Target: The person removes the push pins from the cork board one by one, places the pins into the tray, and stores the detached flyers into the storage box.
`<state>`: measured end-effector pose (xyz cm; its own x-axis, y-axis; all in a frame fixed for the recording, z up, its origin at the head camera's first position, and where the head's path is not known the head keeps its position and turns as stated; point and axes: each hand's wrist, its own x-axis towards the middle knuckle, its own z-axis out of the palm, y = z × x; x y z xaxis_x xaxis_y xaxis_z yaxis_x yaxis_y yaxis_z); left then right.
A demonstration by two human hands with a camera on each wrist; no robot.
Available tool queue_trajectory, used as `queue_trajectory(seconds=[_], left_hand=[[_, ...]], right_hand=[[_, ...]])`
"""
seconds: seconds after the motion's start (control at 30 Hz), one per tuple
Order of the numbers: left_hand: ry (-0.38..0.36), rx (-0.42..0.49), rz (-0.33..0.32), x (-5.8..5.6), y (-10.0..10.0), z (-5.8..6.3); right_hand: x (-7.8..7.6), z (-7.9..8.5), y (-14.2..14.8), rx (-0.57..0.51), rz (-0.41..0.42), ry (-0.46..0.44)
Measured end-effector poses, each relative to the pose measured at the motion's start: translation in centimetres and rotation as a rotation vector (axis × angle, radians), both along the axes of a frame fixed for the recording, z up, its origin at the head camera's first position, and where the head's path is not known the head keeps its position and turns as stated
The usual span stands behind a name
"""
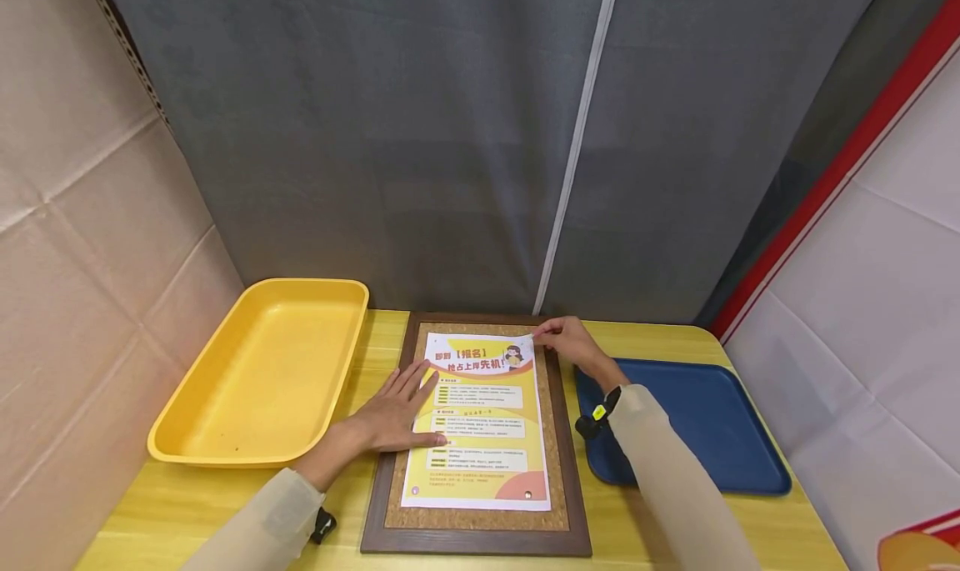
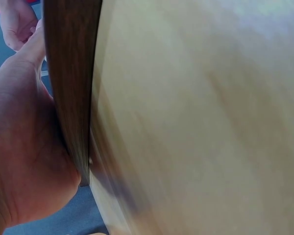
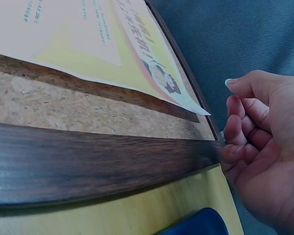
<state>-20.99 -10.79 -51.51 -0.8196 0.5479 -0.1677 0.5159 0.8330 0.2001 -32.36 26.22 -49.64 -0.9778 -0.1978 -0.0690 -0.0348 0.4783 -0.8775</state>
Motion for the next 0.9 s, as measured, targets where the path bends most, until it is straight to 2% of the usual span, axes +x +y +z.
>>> queue_trajectory(seconds=[0.47, 0.73, 0.9], left_hand=[[-0.001, 0.013, 0.000, -0.1, 0.3, -0.1], [0.008, 0.009, -0.007, -0.2, 0.5, -0.2], [0.005, 0.009, -0.009, -0.2, 0.5, -0.4]], right_hand=[[0.9, 0.9, 2.5, 0.013, 0.045, 0.029], [1.5, 0.9, 4.3, 0.062, 0.086, 0.059], [2.2, 0.7, 5.7, 0.071, 0.076, 0.069]])
